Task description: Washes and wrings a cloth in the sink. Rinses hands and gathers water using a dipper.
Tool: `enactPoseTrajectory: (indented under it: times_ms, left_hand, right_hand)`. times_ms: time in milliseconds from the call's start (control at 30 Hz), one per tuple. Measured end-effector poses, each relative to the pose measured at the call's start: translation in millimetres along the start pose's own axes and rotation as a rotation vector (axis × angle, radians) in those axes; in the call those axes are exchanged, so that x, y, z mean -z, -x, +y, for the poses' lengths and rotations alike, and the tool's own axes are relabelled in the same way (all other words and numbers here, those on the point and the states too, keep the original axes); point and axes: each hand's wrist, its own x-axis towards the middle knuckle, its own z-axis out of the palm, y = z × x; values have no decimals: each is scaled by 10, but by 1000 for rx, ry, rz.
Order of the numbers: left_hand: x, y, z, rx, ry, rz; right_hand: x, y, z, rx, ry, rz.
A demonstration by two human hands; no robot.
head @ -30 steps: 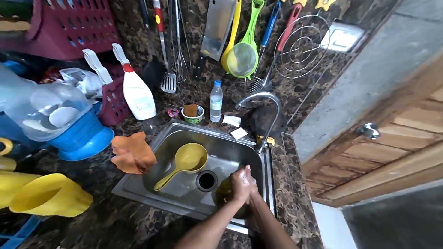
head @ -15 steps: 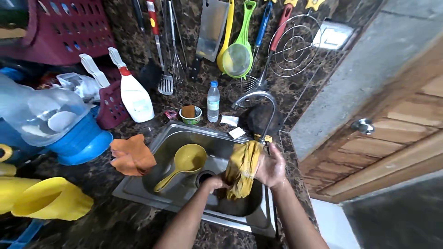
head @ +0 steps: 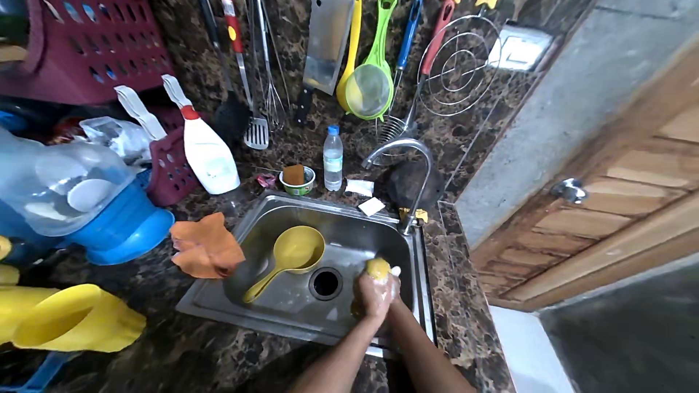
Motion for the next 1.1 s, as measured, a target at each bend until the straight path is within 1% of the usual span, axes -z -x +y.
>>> enactPoseTrajectory:
  times_ms: [33,100,133,167,267,333,400,467,533,567,633,667,700,767,833,867,900,933,1033,1067,1100]
  left_hand:
    - [37,-94,-11,42,-49,-19]
    - [73,-240,-48,105,-64,-33]
    - [85,-257,-56,133,-49,-48]
    - [91,-237,-45,152,-23,-68]
    - [91,-122,3,129,90,-164]
    - [139,-231,-113,102,83,-262]
    - [249,-510,-332,133,-33,-397]
    - [413,-746,-516,172,-285,-565]
    - [562,-786,-505,152,-522,-679]
    - [591,-739,-455,113,-544,-710]
    - [557,-611,-361,15,-451,-751]
    - [522,-552,-319,-12,-380,-735]
    - [493,-504,-282,-26,-308,-670]
    - [495,-440,-193,-45,-207,-467]
    - [546,-427,-111,-128,-192,-316]
    - [593,-457,-65,-173,-219,-298]
    - [659,-513,-10,-192,-252,-324]
    - [735,-590,46,-199,-274,-377]
    - [979,-837,259,-213,-239,-578]
    - [1048,-890,331,-227,-190,-631]
    - [1099,-938,388,-249,-136,-666]
  right_hand:
    - [-91,-64,78,30,52,17]
    - [-249,-137,230,74,-226,115]
    - [-279,-152,259,64,-337,140]
    - [-276,-166,275,43,-386,151]
    - [-158,-223,317,56,-485,134]
    - [-54,-132,263,77,-570,64]
    - [114,-10,105,25,-516,3]
    - [282,13,44,27,-490,-68]
    - [413,8,12,59,-490,-117]
    - [446,-3,-22,61,-485,-140]
    - [455,0,-126,46,-495,-200]
    - [440,1,-184,43,-535,-219]
    - [428,15,-245,53,-596,-229]
    - [441,62,-351,73,-769,-235]
    - [487,135,-447,62,-928,-242]
    - [517,176,-495,39,-967,-241]
    - [556,221,-533,22,-949,-237]
    - [593,253,-544,26,-853,-202]
    - [691,214,-400,96,-289,4]
    - [676,156,-300,146,-197,55]
    - [639,98,-191,217,-170,83]
